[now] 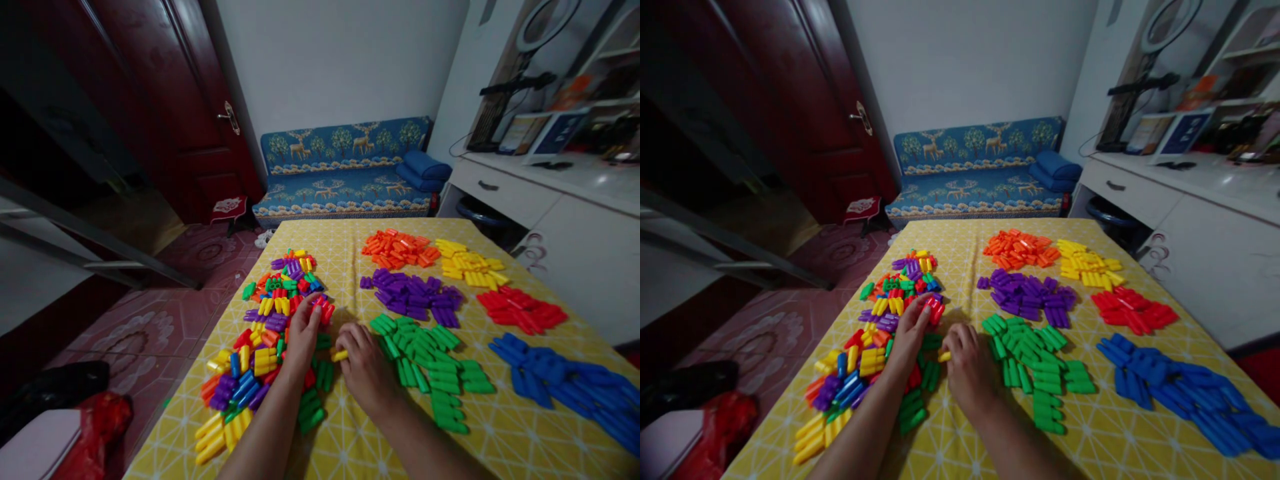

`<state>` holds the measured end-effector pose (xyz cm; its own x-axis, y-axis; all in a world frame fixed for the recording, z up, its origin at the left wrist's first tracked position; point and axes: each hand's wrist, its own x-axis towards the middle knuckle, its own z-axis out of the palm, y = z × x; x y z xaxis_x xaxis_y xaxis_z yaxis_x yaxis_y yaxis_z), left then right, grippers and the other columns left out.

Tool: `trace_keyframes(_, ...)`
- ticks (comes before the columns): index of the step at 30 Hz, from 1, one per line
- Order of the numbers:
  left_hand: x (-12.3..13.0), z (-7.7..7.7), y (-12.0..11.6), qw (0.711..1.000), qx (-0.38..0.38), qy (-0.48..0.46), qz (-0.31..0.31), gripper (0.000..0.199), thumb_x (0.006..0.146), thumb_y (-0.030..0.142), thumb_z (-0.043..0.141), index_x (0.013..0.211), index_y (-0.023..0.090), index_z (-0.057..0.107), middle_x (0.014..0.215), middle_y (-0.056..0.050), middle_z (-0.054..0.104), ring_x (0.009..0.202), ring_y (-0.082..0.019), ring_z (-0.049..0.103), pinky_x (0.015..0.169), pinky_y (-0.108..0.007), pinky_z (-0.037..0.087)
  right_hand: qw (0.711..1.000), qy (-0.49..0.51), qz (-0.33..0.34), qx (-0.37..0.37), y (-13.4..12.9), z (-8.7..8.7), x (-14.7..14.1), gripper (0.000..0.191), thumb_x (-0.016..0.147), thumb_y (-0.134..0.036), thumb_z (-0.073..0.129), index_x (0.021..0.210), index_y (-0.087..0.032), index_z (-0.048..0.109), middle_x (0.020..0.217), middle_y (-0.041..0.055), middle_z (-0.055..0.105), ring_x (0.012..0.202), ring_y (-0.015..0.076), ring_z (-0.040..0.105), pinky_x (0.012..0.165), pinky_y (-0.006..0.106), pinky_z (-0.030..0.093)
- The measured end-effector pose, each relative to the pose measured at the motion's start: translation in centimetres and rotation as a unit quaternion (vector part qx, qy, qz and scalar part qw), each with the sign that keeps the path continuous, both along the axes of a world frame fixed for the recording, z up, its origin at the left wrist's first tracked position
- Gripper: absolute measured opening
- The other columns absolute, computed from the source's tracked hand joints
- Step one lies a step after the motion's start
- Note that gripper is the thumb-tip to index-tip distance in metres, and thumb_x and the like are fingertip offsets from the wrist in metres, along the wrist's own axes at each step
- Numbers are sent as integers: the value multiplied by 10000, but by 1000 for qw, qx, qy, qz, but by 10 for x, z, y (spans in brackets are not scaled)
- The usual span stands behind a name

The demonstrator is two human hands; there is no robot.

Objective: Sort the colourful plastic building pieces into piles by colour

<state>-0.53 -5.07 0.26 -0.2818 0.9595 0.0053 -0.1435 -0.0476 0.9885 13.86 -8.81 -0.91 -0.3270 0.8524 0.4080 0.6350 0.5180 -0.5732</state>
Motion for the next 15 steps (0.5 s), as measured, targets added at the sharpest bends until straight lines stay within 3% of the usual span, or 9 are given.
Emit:
trace_keyframes(5, 0, -2, 0, 1000, 2, -8, -30, 571, 748, 433, 730, 1232, 171, 579, 1043, -74, 661, 680, -137, 645, 607, -245, 540, 996, -67, 28, -57, -32, 6, 7, 258, 736, -76, 630, 940, -227, 584, 1261, 60, 542, 1198, 269, 455, 989, 420, 416)
trace_keyframes(11, -1, -13, 5, 998, 39, 19, -45, 645, 691, 318, 794, 1273, 184, 550, 972, -51, 649, 728, -135, 632, 617, -222, 541, 992, -104, 21, -76, -35, 12, 12, 236, 781, -11, 554, 872, -222, 608, 1001, 49, 620, 1028, 235, 529, 897, 383, 466)
trace_keyframes(15, -4, -18, 5, 998, 37, 27, -52, 669, 696, 331, 798, 1297, 190, 540, 882, -31, 635, 742, -144, 626, 632, -227, 533, 997, -67, 9, -47, -14, 25, 38, 292, 738, -11, 571, 933, -227, 597, 1002, 38, 627, 1004, 225, 548, 886, 368, 467)
